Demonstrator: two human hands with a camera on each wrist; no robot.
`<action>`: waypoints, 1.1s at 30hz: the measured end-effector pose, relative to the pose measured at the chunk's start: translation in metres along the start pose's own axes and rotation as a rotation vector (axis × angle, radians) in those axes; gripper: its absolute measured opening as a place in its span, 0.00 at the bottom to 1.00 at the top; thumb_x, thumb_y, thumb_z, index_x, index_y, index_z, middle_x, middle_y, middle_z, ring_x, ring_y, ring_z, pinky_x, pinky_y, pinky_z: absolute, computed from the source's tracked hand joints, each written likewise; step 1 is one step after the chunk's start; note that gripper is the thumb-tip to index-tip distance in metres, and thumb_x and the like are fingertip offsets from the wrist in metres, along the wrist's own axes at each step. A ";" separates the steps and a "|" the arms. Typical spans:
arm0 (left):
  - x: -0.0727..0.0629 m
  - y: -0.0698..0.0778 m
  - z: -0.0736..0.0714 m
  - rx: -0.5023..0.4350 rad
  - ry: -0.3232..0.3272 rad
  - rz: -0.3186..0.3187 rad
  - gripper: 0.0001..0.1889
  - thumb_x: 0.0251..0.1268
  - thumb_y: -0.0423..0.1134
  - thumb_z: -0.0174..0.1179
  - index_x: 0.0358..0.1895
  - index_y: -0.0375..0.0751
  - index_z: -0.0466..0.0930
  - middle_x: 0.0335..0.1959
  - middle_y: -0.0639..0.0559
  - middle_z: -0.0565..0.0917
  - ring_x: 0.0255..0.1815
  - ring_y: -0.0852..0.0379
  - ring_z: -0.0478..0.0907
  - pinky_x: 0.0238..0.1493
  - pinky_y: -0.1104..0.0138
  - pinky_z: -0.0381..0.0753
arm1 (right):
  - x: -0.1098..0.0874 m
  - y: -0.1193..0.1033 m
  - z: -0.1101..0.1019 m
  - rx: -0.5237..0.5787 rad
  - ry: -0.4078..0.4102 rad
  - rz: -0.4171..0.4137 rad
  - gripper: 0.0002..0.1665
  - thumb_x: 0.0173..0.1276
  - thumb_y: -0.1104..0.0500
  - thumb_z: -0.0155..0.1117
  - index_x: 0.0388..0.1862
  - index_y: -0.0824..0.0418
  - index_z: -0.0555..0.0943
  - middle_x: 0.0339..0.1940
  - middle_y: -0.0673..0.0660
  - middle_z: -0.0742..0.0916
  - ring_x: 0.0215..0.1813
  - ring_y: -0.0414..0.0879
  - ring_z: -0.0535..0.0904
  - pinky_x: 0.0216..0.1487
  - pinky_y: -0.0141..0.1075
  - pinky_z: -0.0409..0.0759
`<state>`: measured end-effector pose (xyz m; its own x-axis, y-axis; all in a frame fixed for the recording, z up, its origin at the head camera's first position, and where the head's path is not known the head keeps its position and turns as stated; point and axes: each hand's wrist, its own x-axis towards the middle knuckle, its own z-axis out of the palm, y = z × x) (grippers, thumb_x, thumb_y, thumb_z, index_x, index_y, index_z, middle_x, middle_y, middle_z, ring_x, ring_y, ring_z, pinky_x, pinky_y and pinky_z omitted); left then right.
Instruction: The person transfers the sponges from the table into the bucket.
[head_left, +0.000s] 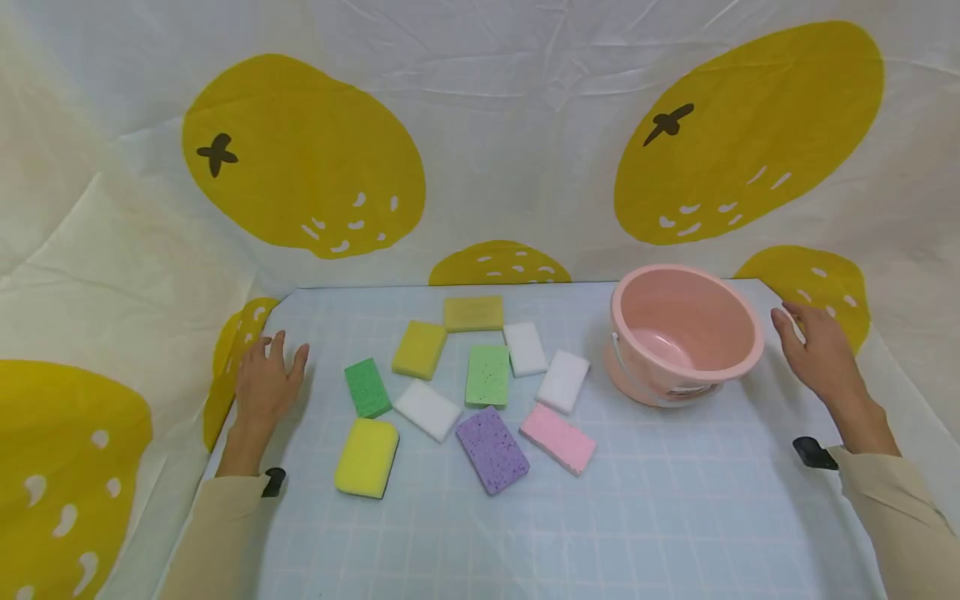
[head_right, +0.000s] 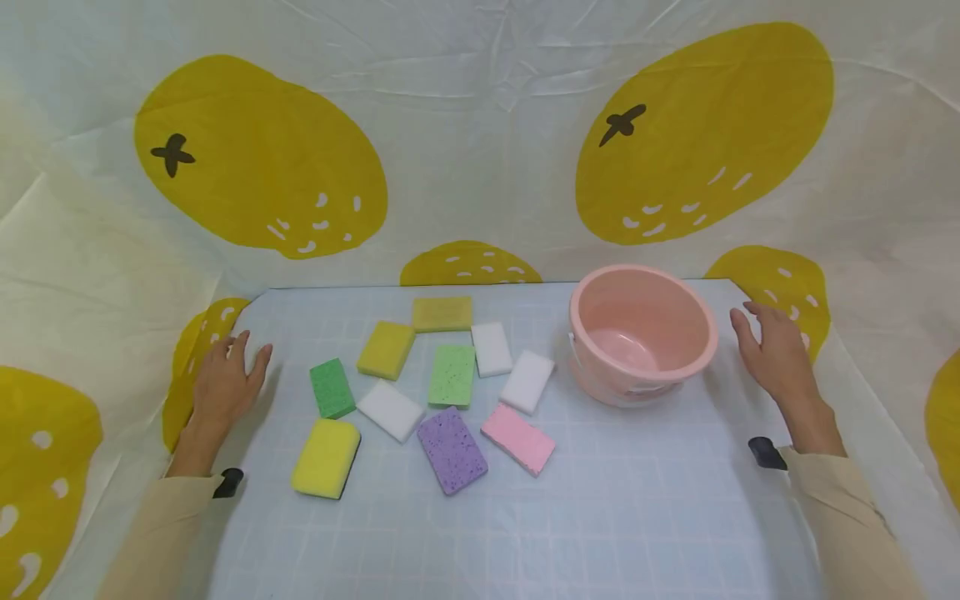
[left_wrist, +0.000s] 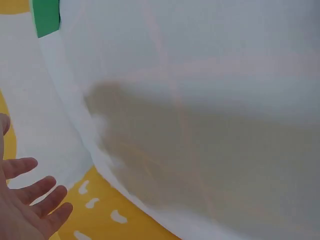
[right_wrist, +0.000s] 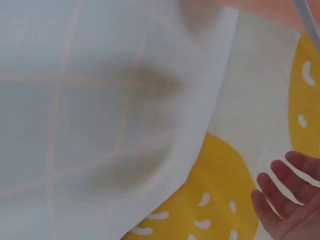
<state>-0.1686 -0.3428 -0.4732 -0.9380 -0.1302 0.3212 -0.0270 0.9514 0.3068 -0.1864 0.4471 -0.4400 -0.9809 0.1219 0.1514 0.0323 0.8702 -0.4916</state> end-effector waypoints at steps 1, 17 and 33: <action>0.000 0.001 0.000 -0.012 0.015 -0.012 0.30 0.82 0.49 0.48 0.68 0.21 0.67 0.62 0.18 0.69 0.60 0.23 0.67 0.65 0.34 0.65 | 0.000 -0.002 0.000 0.017 0.008 -0.002 0.42 0.85 0.41 0.41 0.78 0.74 0.57 0.71 0.81 0.65 0.71 0.78 0.58 0.67 0.75 0.57; -0.007 0.020 -0.006 -0.187 0.107 -0.141 0.27 0.82 0.51 0.48 0.60 0.25 0.78 0.52 0.28 0.80 0.50 0.33 0.77 0.53 0.41 0.76 | -0.002 -0.024 0.003 0.125 0.053 0.048 0.39 0.84 0.39 0.40 0.76 0.68 0.66 0.65 0.73 0.77 0.60 0.63 0.74 0.51 0.23 0.78; -0.010 0.046 -0.014 -0.365 0.158 -0.146 0.26 0.82 0.50 0.49 0.58 0.26 0.81 0.47 0.32 0.82 0.46 0.37 0.79 0.50 0.49 0.77 | -0.001 -0.050 -0.001 0.247 -0.041 0.115 0.42 0.82 0.33 0.37 0.80 0.61 0.64 0.70 0.69 0.74 0.53 0.41 0.71 0.41 0.18 0.72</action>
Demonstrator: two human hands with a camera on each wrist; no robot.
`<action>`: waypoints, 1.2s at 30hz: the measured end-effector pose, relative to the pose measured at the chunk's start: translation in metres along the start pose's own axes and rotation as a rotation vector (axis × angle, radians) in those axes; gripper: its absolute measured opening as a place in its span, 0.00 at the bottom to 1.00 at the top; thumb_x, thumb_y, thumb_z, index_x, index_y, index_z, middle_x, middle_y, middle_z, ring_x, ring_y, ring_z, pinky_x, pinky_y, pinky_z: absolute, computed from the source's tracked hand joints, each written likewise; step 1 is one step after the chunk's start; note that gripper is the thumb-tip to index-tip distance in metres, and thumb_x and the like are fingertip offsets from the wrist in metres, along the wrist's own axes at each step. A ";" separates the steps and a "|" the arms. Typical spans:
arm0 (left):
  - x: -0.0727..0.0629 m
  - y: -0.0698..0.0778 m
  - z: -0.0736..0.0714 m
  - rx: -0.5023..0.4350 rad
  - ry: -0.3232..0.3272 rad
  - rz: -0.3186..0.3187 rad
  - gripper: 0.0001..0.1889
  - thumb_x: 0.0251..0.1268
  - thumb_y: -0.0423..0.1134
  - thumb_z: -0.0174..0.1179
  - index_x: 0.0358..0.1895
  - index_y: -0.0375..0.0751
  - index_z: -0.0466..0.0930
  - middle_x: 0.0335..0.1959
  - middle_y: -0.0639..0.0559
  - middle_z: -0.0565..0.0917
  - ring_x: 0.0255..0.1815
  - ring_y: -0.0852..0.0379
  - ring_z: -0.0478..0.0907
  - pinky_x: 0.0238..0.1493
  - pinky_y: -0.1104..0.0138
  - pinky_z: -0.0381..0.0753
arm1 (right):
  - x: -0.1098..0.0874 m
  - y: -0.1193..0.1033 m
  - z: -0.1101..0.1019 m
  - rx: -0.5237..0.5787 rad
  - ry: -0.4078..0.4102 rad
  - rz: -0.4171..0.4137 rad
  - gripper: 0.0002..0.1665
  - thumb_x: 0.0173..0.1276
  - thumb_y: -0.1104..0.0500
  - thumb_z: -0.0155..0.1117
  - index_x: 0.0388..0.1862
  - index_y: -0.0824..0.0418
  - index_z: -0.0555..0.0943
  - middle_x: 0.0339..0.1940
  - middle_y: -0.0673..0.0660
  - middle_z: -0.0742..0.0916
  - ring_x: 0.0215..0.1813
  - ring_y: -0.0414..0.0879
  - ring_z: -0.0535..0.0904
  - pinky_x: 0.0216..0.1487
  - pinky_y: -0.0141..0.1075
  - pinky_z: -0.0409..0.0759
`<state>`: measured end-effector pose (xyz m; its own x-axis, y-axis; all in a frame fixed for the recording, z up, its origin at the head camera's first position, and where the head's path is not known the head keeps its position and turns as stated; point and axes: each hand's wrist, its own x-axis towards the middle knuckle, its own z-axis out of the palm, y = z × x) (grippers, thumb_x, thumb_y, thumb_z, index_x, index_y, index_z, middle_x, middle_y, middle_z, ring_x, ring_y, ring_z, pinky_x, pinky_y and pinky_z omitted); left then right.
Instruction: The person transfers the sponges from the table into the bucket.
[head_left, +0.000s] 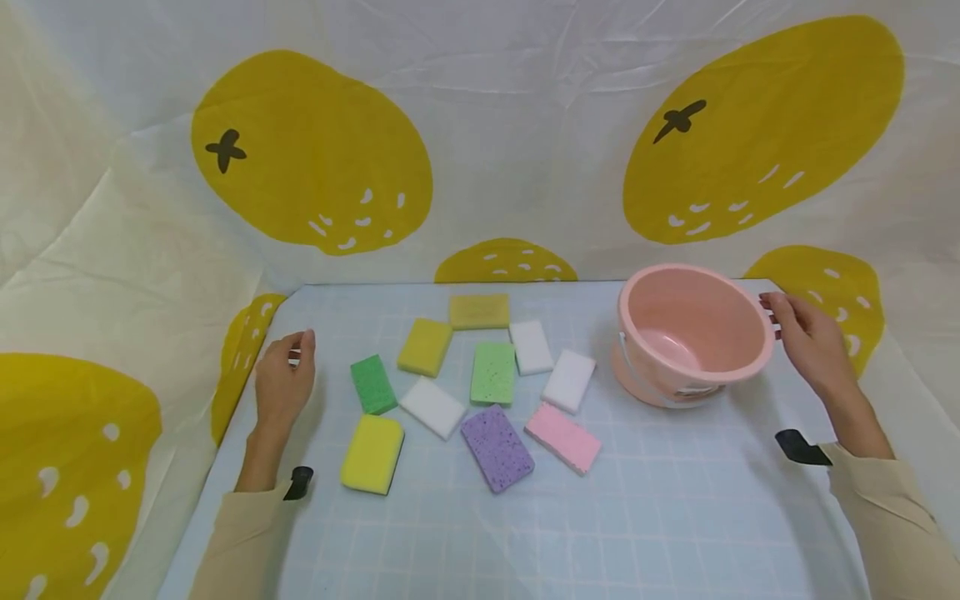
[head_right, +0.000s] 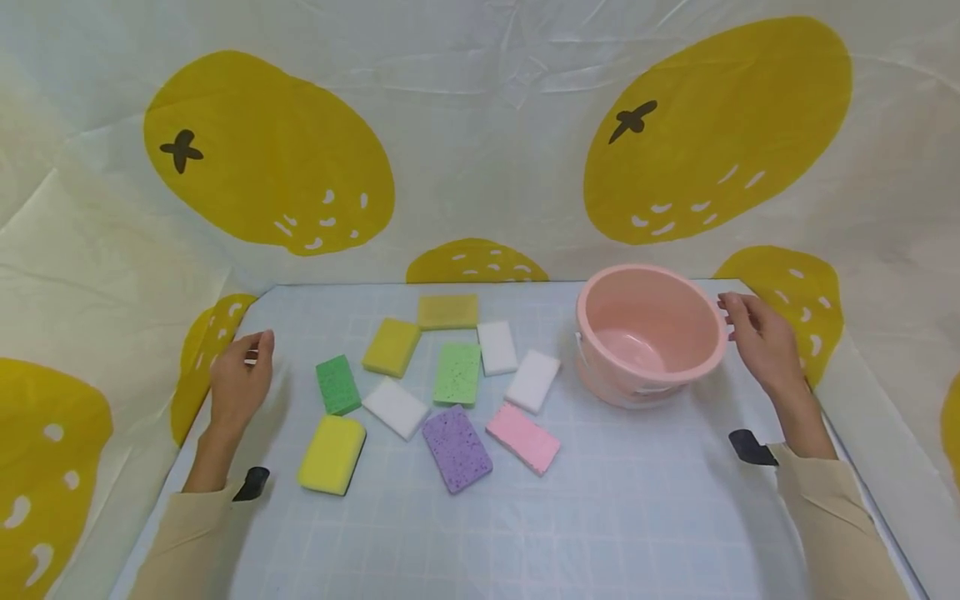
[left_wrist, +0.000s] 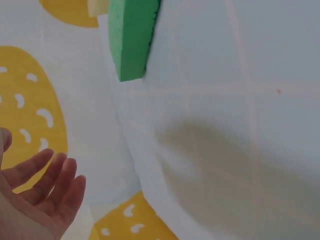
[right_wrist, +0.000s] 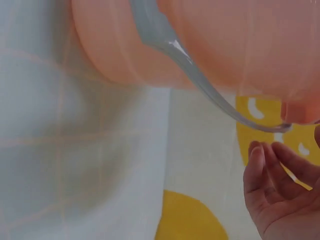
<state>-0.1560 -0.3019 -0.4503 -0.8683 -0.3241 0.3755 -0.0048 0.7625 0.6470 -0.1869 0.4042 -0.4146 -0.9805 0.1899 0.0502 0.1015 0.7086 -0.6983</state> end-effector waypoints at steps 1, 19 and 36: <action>-0.001 0.002 0.000 -0.007 -0.005 -0.010 0.27 0.82 0.51 0.49 0.59 0.27 0.81 0.47 0.33 0.82 0.47 0.38 0.79 0.50 0.49 0.77 | 0.000 -0.002 0.000 0.004 -0.003 0.005 0.43 0.82 0.33 0.37 0.80 0.60 0.64 0.71 0.68 0.74 0.53 0.38 0.70 0.42 0.19 0.72; -0.013 0.023 0.012 -0.125 -0.011 0.033 0.23 0.81 0.47 0.53 0.56 0.27 0.83 0.47 0.34 0.85 0.43 0.41 0.81 0.40 0.77 0.70 | 0.001 -0.012 -0.007 0.085 -0.123 0.054 0.46 0.78 0.31 0.46 0.79 0.62 0.66 0.51 0.33 0.75 0.49 0.31 0.71 0.52 0.29 0.78; -0.027 0.030 0.024 -0.204 -0.095 0.031 0.20 0.80 0.45 0.55 0.56 0.30 0.83 0.49 0.37 0.85 0.43 0.44 0.81 0.39 0.82 0.70 | -0.008 -0.022 -0.004 0.282 -0.206 0.115 0.41 0.74 0.37 0.61 0.78 0.56 0.70 0.51 0.28 0.79 0.53 0.28 0.73 0.41 0.20 0.79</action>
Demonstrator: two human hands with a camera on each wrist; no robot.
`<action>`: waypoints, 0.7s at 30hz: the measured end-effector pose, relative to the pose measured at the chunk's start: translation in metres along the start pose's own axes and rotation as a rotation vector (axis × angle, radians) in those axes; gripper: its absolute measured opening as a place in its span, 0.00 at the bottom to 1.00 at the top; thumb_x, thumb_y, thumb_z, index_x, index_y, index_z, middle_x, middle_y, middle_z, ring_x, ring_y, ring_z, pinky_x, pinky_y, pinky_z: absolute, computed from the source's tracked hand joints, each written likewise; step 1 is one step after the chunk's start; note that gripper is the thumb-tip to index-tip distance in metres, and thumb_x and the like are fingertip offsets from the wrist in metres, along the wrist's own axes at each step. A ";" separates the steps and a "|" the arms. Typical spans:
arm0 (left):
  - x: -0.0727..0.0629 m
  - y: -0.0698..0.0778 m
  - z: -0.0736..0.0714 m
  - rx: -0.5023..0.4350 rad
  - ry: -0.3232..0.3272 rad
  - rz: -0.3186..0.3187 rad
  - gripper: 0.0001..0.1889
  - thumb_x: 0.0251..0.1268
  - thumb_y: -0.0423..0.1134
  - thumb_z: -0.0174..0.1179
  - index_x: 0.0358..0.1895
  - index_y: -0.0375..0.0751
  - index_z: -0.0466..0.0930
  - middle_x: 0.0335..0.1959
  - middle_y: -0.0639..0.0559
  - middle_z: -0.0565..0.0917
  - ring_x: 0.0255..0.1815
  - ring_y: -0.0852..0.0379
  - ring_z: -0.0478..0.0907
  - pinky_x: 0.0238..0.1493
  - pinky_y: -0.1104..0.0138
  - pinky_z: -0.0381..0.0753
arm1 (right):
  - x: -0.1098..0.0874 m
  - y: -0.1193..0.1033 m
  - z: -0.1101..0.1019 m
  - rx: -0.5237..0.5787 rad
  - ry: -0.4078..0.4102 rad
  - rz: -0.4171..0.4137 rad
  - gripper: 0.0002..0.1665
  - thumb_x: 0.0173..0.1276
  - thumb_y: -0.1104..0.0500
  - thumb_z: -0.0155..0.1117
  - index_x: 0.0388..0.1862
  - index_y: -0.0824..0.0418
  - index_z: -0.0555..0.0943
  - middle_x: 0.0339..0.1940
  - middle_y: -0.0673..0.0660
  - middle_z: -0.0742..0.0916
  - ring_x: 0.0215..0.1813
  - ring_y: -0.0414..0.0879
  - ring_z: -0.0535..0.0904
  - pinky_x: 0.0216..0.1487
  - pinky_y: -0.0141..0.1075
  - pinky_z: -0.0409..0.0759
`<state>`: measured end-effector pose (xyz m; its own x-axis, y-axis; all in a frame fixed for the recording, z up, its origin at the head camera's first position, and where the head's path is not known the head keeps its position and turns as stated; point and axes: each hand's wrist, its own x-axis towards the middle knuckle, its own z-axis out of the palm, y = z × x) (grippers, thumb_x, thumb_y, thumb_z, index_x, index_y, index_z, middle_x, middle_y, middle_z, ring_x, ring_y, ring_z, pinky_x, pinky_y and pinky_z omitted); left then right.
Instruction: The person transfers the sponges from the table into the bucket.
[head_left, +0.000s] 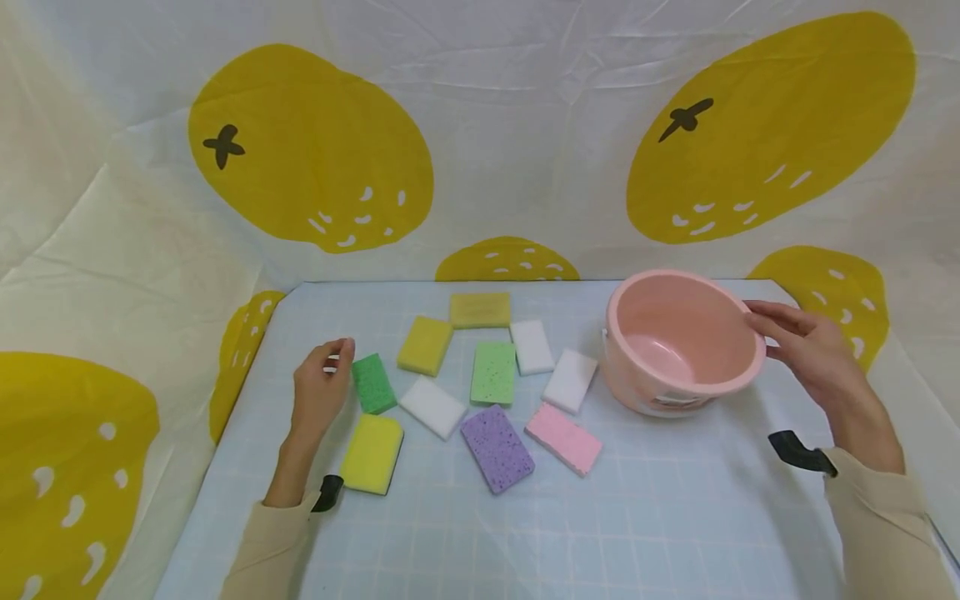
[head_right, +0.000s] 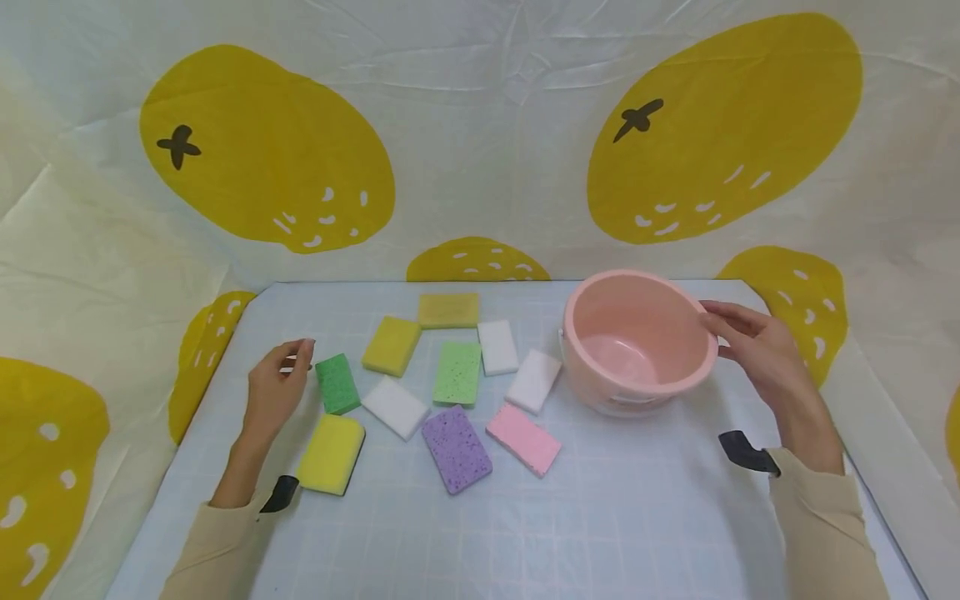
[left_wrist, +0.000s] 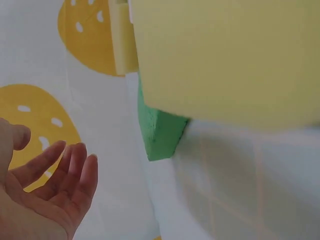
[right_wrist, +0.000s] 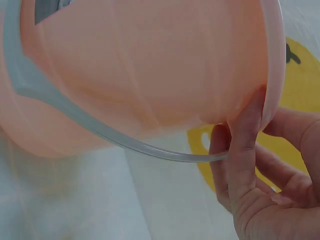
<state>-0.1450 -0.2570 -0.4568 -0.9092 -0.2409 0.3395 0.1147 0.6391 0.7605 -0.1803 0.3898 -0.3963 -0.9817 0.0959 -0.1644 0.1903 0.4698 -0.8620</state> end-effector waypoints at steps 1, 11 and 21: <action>0.000 0.001 0.001 -0.010 -0.006 0.001 0.20 0.80 0.45 0.56 0.56 0.31 0.83 0.49 0.37 0.85 0.43 0.44 0.81 0.39 0.82 0.71 | 0.000 0.000 0.001 0.021 -0.005 0.007 0.41 0.73 0.37 0.62 0.78 0.55 0.69 0.50 0.27 0.80 0.52 0.27 0.73 0.42 0.20 0.79; -0.005 0.017 0.012 -0.111 -0.122 -0.044 0.19 0.80 0.48 0.56 0.60 0.37 0.83 0.54 0.42 0.84 0.48 0.48 0.81 0.44 0.80 0.75 | -0.002 -0.003 0.006 0.236 -0.065 0.070 0.31 0.70 0.42 0.69 0.71 0.41 0.78 0.48 0.27 0.84 0.48 0.27 0.79 0.43 0.24 0.83; -0.017 0.038 0.036 -0.164 -0.312 -0.032 0.19 0.79 0.45 0.58 0.61 0.35 0.82 0.56 0.43 0.84 0.50 0.47 0.81 0.47 0.66 0.81 | -0.006 -0.004 0.009 0.410 -0.079 0.085 0.19 0.70 0.48 0.71 0.59 0.39 0.86 0.46 0.32 0.87 0.47 0.30 0.81 0.42 0.26 0.84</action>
<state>-0.1393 -0.2029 -0.4537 -0.9890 -0.0082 0.1478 0.1237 0.5030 0.8554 -0.1756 0.3797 -0.3959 -0.9631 0.0443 -0.2655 0.2682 0.0738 -0.9605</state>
